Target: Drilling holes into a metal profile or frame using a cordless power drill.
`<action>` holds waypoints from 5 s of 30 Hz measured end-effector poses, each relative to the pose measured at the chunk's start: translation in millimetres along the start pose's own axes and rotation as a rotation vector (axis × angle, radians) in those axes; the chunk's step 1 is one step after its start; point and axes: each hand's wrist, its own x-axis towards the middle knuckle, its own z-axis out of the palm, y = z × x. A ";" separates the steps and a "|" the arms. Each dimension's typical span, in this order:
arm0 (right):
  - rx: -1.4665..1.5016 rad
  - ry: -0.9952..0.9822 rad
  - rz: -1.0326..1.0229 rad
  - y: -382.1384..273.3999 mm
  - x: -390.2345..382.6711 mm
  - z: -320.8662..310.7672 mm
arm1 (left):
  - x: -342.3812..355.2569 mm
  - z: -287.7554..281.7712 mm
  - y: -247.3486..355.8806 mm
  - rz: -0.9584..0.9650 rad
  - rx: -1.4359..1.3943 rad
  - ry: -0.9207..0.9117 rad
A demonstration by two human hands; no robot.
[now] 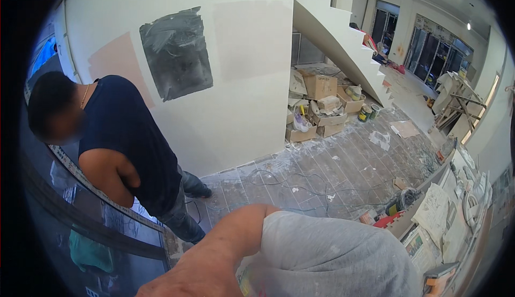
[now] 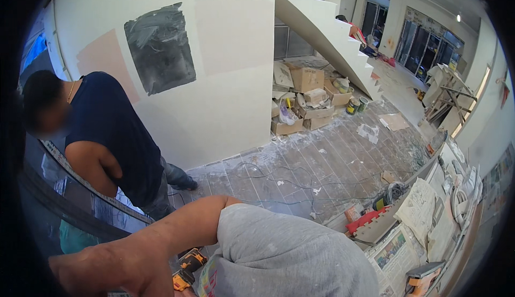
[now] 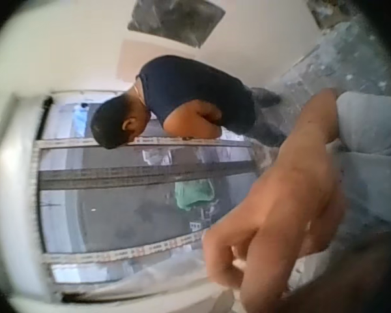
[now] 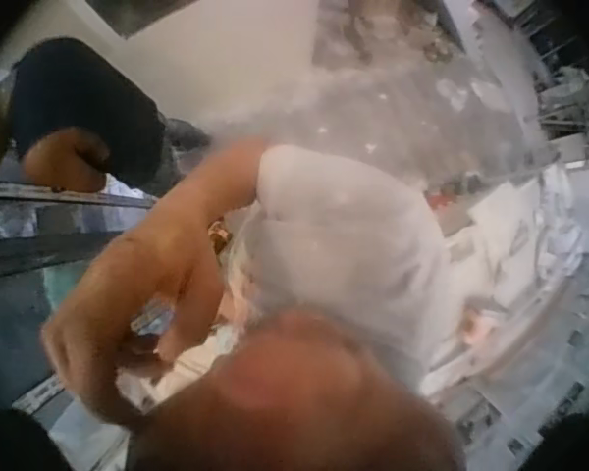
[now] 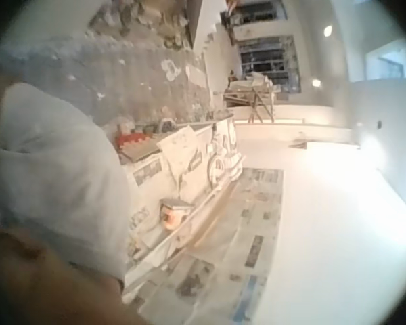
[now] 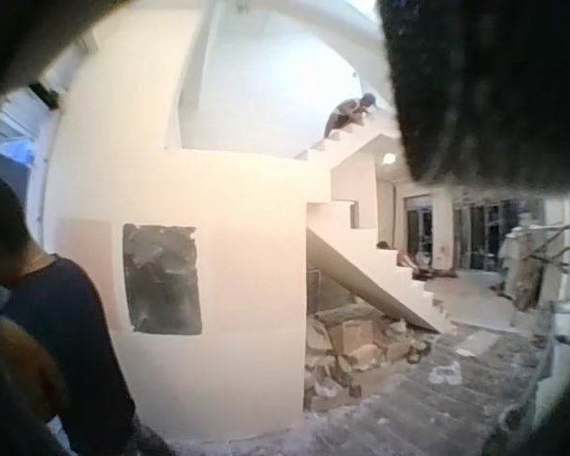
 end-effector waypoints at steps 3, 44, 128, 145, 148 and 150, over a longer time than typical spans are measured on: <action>-0.032 0.003 0.037 -4.1 -1.6 1.2 | 10.6 18.9 -12.5 -0.059 0.015 -0.069; -0.187 -0.664 2.453 -232.6 -396.4 -10.7 | -88.5 -20.1 45.4 0.361 -0.242 0.642; 0.137 -0.777 2.746 -223.6 -387.6 -12.1 | -84.2 -33.7 44.8 0.395 -0.192 0.733; 0.119 -0.768 2.786 -218.4 -380.4 -10.8 | -83.1 -32.7 45.4 0.378 -0.235 0.728; 0.086 -0.729 2.833 -227.7 -395.2 -11.1 | -80.8 -34.6 44.0 0.409 -0.202 0.727; 0.099 -0.733 2.810 -231.3 -401.7 -13.7 | -81.2 -32.5 45.7 0.390 -0.211 0.738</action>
